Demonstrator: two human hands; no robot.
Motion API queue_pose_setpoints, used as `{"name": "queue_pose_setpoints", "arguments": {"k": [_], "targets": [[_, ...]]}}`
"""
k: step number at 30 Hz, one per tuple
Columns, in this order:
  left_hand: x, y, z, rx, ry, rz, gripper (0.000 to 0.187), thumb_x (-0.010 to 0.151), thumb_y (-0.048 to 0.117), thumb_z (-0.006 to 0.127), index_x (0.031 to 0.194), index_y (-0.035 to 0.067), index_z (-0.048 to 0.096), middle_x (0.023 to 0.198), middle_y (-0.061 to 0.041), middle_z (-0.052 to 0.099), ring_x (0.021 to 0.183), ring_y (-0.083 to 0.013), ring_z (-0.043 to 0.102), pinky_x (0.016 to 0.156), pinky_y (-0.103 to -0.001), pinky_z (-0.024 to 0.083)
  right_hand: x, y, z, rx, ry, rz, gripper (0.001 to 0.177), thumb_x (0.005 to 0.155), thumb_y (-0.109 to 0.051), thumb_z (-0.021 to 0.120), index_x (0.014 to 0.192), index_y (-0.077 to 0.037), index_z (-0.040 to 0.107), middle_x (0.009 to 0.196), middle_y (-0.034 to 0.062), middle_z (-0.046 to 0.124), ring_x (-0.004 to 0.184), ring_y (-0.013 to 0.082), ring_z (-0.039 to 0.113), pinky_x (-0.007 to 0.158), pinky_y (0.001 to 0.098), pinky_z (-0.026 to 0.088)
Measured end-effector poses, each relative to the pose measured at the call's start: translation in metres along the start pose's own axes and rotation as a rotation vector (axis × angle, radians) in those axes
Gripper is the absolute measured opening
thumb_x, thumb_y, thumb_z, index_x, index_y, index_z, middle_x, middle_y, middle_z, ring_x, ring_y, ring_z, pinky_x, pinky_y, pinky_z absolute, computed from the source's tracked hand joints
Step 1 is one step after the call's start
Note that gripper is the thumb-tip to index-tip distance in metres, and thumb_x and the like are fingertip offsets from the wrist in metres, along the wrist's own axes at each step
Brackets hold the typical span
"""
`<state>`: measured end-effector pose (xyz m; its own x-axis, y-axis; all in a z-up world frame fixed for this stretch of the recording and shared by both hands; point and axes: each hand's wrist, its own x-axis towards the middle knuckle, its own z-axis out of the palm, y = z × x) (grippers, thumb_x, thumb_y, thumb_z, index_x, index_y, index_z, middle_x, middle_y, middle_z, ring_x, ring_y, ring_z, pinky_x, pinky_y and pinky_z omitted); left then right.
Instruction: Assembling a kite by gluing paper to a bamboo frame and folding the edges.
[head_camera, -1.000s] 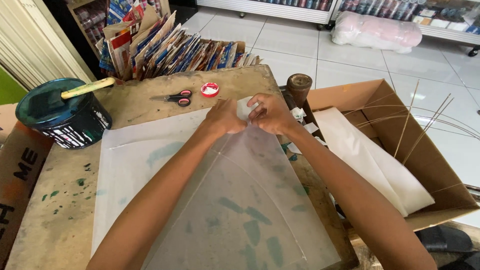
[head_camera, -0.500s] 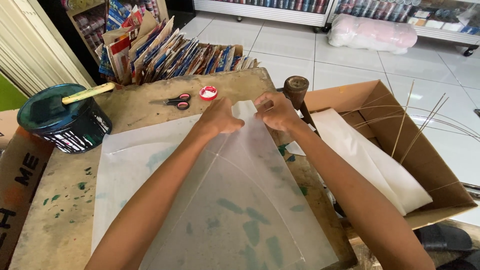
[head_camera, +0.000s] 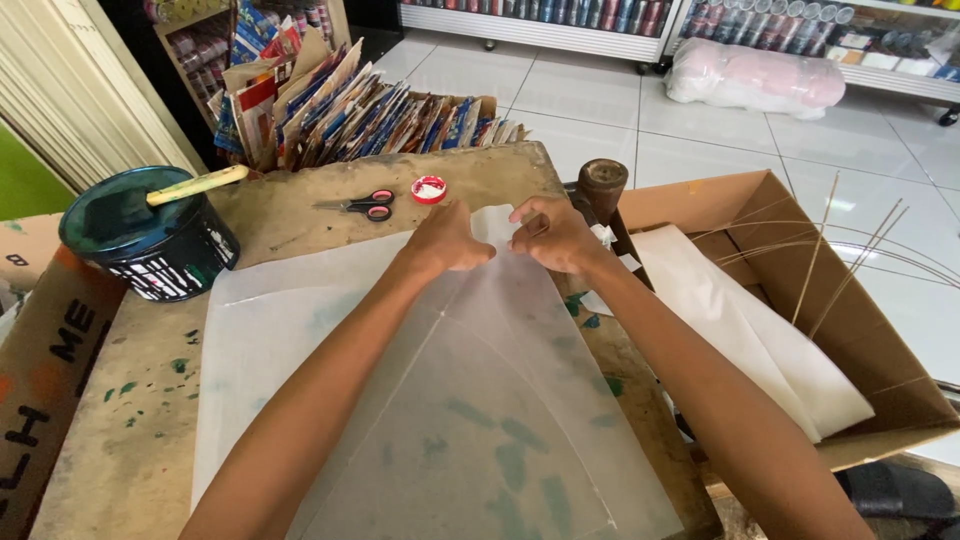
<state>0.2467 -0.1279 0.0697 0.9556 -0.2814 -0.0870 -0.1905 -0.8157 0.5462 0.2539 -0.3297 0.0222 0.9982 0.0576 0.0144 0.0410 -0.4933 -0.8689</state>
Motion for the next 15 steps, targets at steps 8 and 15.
{"name": "queue_pose_setpoints", "arguments": {"k": [8,15], "targets": [[0.001,-0.034,0.010,-0.124,0.093,0.150,0.025,0.076,0.022,0.070,0.090,0.003,0.076,0.089,-0.020,0.073,0.089,-0.0386,0.073,0.077,-0.049,0.056,-0.007,-0.003,0.002,-0.085,-0.017,-0.148,0.042,0.076,-0.005,0.077,0.117,-0.015,0.072,0.096,0.0143,0.077,0.084,0.0229,0.075,0.070,0.0335,0.058],[-0.048,-0.056,0.008,0.070,0.147,0.505,0.027,0.089,0.013,0.063,0.112,0.007,0.076,0.110,-0.014,0.069,0.110,-0.0323,0.067,0.095,-0.046,0.052,-0.031,-0.025,0.030,-0.216,-0.073,-0.399,0.052,0.083,-0.002,0.061,0.131,-0.021,0.062,0.097,0.0045,0.080,0.094,0.0203,0.074,0.078,0.0309,0.052]]}}
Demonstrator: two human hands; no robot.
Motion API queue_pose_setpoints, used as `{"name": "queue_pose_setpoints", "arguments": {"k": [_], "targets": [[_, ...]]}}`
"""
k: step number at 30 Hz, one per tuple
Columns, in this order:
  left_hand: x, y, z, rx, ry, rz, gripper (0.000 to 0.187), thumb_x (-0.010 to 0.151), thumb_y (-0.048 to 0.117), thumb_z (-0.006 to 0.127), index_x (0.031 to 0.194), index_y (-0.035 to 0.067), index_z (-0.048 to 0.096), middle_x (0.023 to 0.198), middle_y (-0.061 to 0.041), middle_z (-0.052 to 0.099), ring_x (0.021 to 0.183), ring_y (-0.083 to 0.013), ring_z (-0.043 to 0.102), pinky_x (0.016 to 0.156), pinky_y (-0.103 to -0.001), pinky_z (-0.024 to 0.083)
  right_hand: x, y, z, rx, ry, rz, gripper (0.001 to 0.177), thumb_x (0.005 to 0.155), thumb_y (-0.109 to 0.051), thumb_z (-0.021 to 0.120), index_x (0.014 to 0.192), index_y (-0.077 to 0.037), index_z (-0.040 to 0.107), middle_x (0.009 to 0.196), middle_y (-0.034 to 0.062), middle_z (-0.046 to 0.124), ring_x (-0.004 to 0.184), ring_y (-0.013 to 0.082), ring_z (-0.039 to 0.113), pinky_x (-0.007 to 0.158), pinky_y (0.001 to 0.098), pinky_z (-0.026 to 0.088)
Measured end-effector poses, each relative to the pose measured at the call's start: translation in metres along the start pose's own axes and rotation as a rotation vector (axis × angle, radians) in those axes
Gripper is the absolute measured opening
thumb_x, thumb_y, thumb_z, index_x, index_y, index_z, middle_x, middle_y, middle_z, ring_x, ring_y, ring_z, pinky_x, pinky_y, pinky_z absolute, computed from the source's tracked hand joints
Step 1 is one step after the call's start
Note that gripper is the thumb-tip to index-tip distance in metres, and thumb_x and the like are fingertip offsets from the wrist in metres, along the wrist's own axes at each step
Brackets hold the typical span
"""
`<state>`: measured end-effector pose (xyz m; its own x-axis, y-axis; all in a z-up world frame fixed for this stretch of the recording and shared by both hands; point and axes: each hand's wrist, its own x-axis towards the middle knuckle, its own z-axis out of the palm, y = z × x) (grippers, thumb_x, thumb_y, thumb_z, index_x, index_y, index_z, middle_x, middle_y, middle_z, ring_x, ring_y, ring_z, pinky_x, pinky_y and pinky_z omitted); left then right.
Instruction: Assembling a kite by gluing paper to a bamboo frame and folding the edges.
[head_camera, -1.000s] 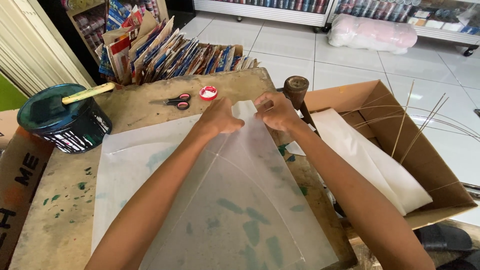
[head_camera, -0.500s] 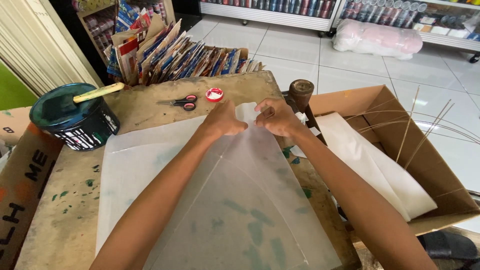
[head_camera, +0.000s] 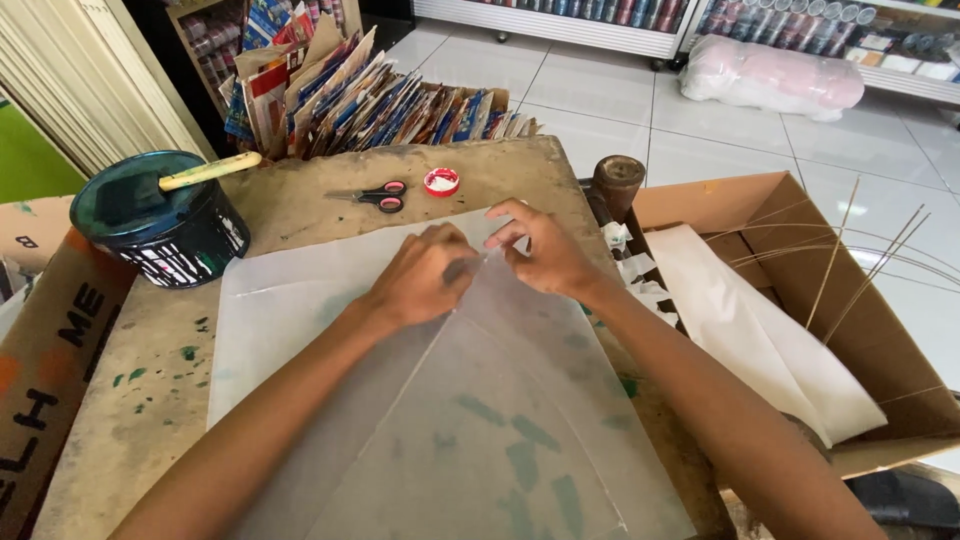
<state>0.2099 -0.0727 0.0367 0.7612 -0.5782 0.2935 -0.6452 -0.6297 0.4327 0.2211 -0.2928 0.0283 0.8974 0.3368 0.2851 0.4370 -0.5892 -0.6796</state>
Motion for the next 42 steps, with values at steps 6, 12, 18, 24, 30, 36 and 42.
{"name": "queue_pose_setpoints", "arguments": {"k": [6,12,18,24,30,36,42], "targets": [[-0.017,-0.004,0.018,0.081,-0.050,0.144,0.029,0.093,0.023,0.059,0.111,0.007,0.074,0.125,-0.014,0.063,0.122,-0.0334,0.058,0.103,-0.048,0.042,-0.017,-0.030,-0.005,-0.030,-0.072,-0.004,0.060,0.084,-0.001,0.055,0.138,-0.027,0.057,0.096,0.0065,0.081,0.101,0.0247,0.073,0.086,0.0336,0.049],[-0.018,-0.015,0.027,0.052,-0.010,0.196,0.030,0.097,0.021,0.053,0.115,0.008,0.074,0.126,-0.014,0.065,0.119,-0.0341,0.063,0.098,-0.048,0.047,-0.013,-0.010,-0.001,-0.078,-0.025,-0.102,0.060,0.083,0.002,0.048,0.134,-0.025,0.061,0.091,0.0072,0.081,0.102,0.0284,0.075,0.089,0.0371,0.053],[-0.045,0.004,-0.006,0.052,-0.234,0.013,0.061,0.106,0.042,0.040,0.154,0.005,0.043,0.161,-0.025,0.035,0.151,-0.0417,0.030,0.122,-0.062,0.016,-0.011,-0.004,0.001,-0.133,0.029,-0.154,0.054,0.081,0.001,0.054,0.129,-0.022,0.062,0.088,0.0055,0.081,0.098,0.0258,0.076,0.085,0.0353,0.054],[-0.060,-0.002,-0.019,0.230,-0.355,-0.167,0.070,0.104,0.057,0.031,0.162,0.018,0.027,0.170,-0.018,0.015,0.157,-0.0390,0.011,0.122,-0.068,0.003,-0.014,-0.009,0.002,-0.143,0.043,-0.101,0.053,0.082,0.001,0.055,0.131,-0.020,0.061,0.089,0.0056,0.081,0.099,0.0270,0.076,0.084,0.0358,0.054],[-0.074,-0.017,-0.033,0.316,-0.367,-0.350,0.074,0.104,0.061,0.026,0.165,0.021,0.016,0.171,-0.019,0.007,0.158,-0.0391,0.007,0.121,-0.071,0.003,-0.018,-0.011,0.005,-0.127,0.032,-0.075,0.050,0.085,-0.002,0.055,0.130,-0.023,0.058,0.092,0.0060,0.081,0.103,0.0276,0.075,0.085,0.0367,0.053],[-0.096,-0.055,-0.047,0.355,-0.330,-0.484,0.077,0.102,0.067,0.017,0.166,0.024,0.014,0.172,-0.017,0.005,0.159,-0.0338,0.005,0.124,-0.063,0.004,-0.016,-0.005,0.010,-0.058,0.069,-0.067,0.044,0.086,-0.002,0.055,0.127,-0.019,0.059,0.090,0.0085,0.080,0.100,0.0271,0.075,0.079,0.0318,0.054],[-0.104,-0.074,-0.050,0.338,-0.287,-0.558,0.078,0.103,0.069,0.015,0.165,0.023,0.015,0.172,-0.018,0.007,0.159,-0.0319,0.005,0.126,-0.059,0.004,-0.018,-0.020,0.007,-0.033,0.100,-0.028,0.042,0.085,-0.001,0.057,0.125,-0.017,0.061,0.088,0.0077,0.080,0.093,0.0257,0.075,0.078,0.0315,0.053]]}}
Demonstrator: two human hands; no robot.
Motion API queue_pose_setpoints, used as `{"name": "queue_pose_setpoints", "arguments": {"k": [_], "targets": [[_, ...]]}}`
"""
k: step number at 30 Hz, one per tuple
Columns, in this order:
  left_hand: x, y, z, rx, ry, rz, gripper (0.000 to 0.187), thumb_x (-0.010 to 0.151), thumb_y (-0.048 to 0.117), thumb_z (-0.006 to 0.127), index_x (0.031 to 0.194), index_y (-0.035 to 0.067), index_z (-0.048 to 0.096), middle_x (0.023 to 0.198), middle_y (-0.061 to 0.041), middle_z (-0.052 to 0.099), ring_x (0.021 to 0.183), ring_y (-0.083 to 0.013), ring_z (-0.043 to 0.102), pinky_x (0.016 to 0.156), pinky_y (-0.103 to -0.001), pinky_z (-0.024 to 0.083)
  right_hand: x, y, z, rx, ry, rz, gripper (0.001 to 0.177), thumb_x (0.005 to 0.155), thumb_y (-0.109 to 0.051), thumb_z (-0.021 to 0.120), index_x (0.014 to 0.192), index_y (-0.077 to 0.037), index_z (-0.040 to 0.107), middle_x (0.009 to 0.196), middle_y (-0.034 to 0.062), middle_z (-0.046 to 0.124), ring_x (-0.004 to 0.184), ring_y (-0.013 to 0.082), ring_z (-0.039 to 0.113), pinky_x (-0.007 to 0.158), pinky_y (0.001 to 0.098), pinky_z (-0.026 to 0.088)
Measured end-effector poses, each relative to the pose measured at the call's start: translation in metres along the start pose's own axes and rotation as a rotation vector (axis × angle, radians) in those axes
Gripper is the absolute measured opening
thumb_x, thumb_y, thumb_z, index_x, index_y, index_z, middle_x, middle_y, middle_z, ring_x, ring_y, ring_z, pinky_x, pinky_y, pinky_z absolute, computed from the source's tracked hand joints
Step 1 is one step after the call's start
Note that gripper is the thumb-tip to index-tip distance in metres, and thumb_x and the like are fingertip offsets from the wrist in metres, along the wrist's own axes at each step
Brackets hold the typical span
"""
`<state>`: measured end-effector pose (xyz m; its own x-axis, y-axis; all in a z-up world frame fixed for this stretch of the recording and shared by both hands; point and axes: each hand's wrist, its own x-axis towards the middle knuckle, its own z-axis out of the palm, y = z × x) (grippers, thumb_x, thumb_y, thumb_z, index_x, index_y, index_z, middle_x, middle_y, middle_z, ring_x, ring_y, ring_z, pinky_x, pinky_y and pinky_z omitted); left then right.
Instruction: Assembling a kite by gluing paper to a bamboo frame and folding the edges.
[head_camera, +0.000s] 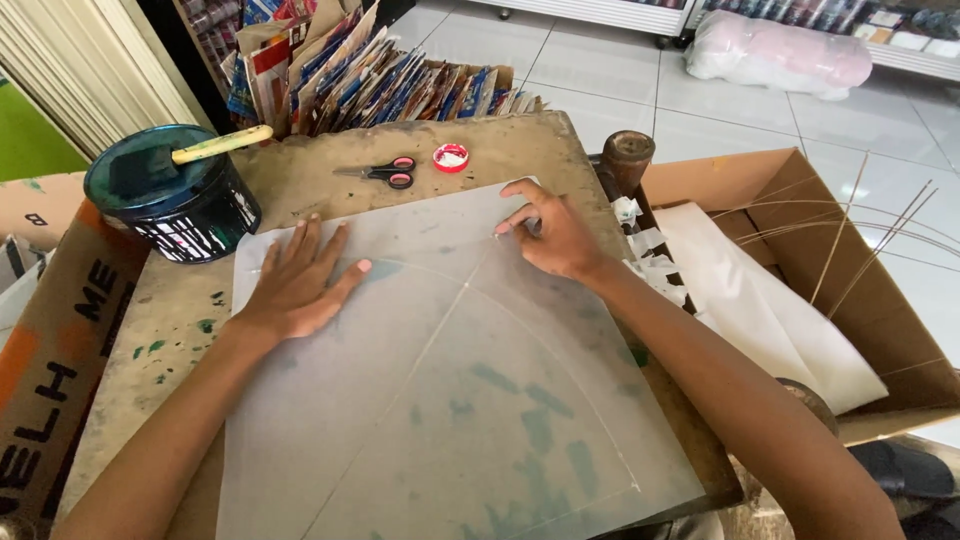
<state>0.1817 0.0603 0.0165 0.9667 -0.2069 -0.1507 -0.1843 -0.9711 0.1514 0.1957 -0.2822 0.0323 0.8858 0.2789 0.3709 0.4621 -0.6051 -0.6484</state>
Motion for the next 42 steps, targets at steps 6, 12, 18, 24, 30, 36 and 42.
{"name": "queue_pose_setpoints", "arguments": {"k": [6,12,18,24,30,36,42], "targets": [[0.001,0.040,-0.016,-0.034,0.135,0.098,0.077,0.102,0.067,0.028,0.164,0.021,0.023,0.169,-0.022,0.016,0.158,-0.0346,0.011,0.124,-0.062,0.002,0.011,0.028,0.004,-0.018,0.027,-0.010,0.046,0.084,-0.003,0.062,0.126,-0.020,0.062,0.091,0.0065,0.079,0.093,0.0226,0.074,0.080,0.0325,0.054],[0.016,0.050,-0.007,-0.123,0.084,0.240,0.073,0.103,0.059,0.037,0.162,0.018,0.028,0.170,-0.022,0.015,0.158,-0.0367,0.011,0.124,-0.064,0.008,0.012,0.029,0.010,-0.026,-0.013,-0.070,0.045,0.089,-0.009,0.062,0.132,-0.021,0.059,0.109,0.0081,0.077,0.114,0.0307,0.068,0.096,0.0435,0.049],[-0.001,0.011,-0.007,-0.112,0.035,0.188,0.071,0.103,0.059,0.035,0.163,0.021,0.026,0.170,-0.020,0.013,0.158,-0.0344,0.010,0.125,-0.061,0.008,0.004,0.009,0.019,-0.208,-0.047,-0.213,0.040,0.089,-0.017,0.070,0.128,-0.014,0.063,0.105,0.0112,0.078,0.108,0.0355,0.071,0.091,0.0472,0.055],[-0.015,-0.020,-0.009,-0.104,0.030,0.128,0.072,0.103,0.061,0.032,0.163,0.020,0.028,0.170,-0.021,0.013,0.158,-0.0361,0.011,0.126,-0.058,0.010,0.008,0.013,0.023,-0.303,0.012,-0.310,0.038,0.091,-0.013,0.069,0.128,-0.012,0.063,0.092,0.0135,0.079,0.094,0.0337,0.074,0.086,0.0447,0.058],[-0.018,-0.040,-0.004,-0.079,0.058,0.076,0.072,0.103,0.061,0.033,0.163,0.022,0.026,0.171,-0.020,0.009,0.158,-0.0357,0.008,0.126,-0.060,0.006,0.005,0.001,0.019,-0.263,-0.003,-0.254,0.040,0.090,-0.010,0.069,0.129,-0.014,0.061,0.094,0.0166,0.077,0.095,0.0352,0.075,0.084,0.0455,0.058],[-0.013,-0.035,-0.003,-0.166,0.141,0.045,0.074,0.101,0.064,0.033,0.162,0.020,0.031,0.170,-0.021,0.015,0.158,-0.0349,0.012,0.124,-0.064,0.007,0.001,-0.018,0.013,-0.195,-0.043,-0.170,0.042,0.090,-0.008,0.068,0.130,-0.014,0.059,0.098,0.0146,0.079,0.097,0.0386,0.074,0.085,0.0487,0.056],[0.032,0.014,0.014,-0.107,0.452,0.217,0.037,0.100,0.042,0.059,0.130,0.023,0.067,0.131,-0.008,0.069,0.134,-0.0270,0.057,0.121,-0.055,0.025,0.013,0.013,0.010,-0.112,-0.035,-0.099,0.049,0.088,-0.005,0.067,0.135,-0.013,0.055,0.107,0.0178,0.077,0.107,0.0410,0.071,0.093,0.0493,0.055]]}}
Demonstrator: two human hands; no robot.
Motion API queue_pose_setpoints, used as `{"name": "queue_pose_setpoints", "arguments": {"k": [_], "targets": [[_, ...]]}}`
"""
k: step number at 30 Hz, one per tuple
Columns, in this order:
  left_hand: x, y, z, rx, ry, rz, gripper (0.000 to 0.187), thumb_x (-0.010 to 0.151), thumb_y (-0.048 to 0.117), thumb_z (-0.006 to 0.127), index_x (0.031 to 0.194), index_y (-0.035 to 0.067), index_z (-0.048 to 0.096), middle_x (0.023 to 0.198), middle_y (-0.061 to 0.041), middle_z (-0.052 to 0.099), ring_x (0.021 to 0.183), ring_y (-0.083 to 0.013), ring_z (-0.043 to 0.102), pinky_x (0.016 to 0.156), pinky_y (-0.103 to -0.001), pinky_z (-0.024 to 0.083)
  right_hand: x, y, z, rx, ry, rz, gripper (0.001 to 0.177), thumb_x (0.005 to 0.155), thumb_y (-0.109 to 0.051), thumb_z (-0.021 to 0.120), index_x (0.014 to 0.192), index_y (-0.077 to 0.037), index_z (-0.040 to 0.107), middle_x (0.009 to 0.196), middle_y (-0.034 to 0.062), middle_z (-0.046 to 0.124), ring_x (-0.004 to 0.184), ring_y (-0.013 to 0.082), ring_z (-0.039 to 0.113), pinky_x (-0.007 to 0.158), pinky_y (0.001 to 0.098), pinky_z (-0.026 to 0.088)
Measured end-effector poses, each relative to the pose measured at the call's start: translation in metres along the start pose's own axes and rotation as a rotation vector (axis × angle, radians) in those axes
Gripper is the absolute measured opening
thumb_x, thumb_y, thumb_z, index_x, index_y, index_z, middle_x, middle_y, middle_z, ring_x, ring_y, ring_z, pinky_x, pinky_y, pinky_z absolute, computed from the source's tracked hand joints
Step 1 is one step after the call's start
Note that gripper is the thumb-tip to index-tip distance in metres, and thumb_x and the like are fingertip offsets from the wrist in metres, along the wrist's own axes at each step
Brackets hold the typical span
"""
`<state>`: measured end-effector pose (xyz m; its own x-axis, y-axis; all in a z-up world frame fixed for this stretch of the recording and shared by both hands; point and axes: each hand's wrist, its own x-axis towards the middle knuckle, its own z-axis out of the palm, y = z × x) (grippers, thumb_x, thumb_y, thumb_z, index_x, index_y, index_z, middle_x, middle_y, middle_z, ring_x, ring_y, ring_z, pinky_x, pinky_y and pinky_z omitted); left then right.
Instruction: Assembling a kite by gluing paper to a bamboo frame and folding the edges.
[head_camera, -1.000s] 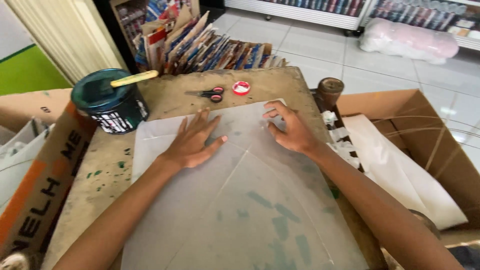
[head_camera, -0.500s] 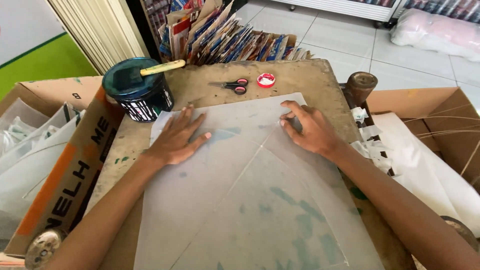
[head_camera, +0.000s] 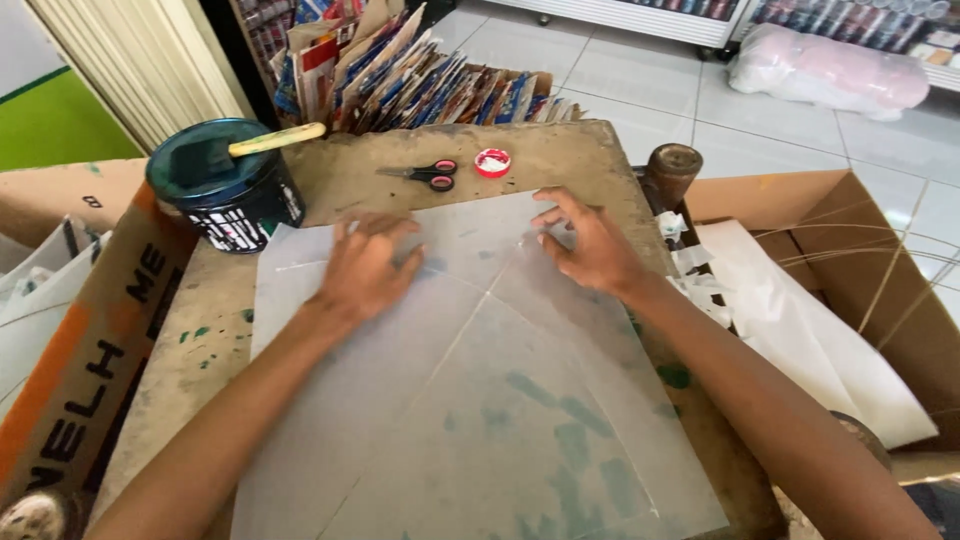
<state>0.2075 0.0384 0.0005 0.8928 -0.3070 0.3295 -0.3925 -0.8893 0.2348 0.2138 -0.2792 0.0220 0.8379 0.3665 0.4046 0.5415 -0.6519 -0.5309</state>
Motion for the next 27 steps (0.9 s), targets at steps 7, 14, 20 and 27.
{"name": "queue_pose_setpoints", "arguments": {"k": [7,14,20,27], "targets": [[0.065,0.065,0.052,-0.134,0.034,0.100,0.008,0.091,0.032,0.071,0.096,0.026,0.074,0.093,0.006,0.072,0.099,-0.0201,0.067,0.097,-0.045,0.045,0.007,0.032,-0.017,-0.143,0.085,0.079,0.048,0.088,-0.010,0.070,0.133,-0.018,0.057,0.112,0.0124,0.076,0.113,0.0391,0.068,0.098,0.0551,0.051],[0.086,0.098,0.063,-0.251,0.087,0.058,0.008,0.089,0.018,0.072,0.096,0.020,0.075,0.091,-0.002,0.071,0.097,-0.0281,0.068,0.091,-0.046,0.049,0.035,0.057,-0.007,-0.247,0.056,0.153,0.049,0.090,-0.021,0.069,0.136,-0.023,0.053,0.120,0.0142,0.073,0.118,0.0426,0.065,0.103,0.0585,0.048],[0.104,0.090,0.082,-0.372,0.218,0.058,0.011,0.087,0.006,0.074,0.089,0.016,0.070,0.084,-0.003,0.074,0.088,-0.0266,0.073,0.085,-0.039,0.052,0.045,0.070,0.001,-0.181,0.059,0.147,0.048,0.092,-0.019,0.068,0.137,-0.022,0.054,0.118,0.0168,0.073,0.118,0.0455,0.064,0.103,0.0601,0.048],[0.124,0.093,0.068,-0.597,0.132,-0.134,0.019,0.075,0.014,0.085,0.087,0.018,0.071,0.080,-0.001,0.077,0.085,-0.0228,0.075,0.077,-0.034,0.058,0.043,0.055,-0.004,0.107,0.157,0.223,0.049,0.085,-0.008,0.077,0.130,-0.020,0.060,0.099,0.0128,0.077,0.101,0.0334,0.073,0.087,0.0452,0.056]]}}
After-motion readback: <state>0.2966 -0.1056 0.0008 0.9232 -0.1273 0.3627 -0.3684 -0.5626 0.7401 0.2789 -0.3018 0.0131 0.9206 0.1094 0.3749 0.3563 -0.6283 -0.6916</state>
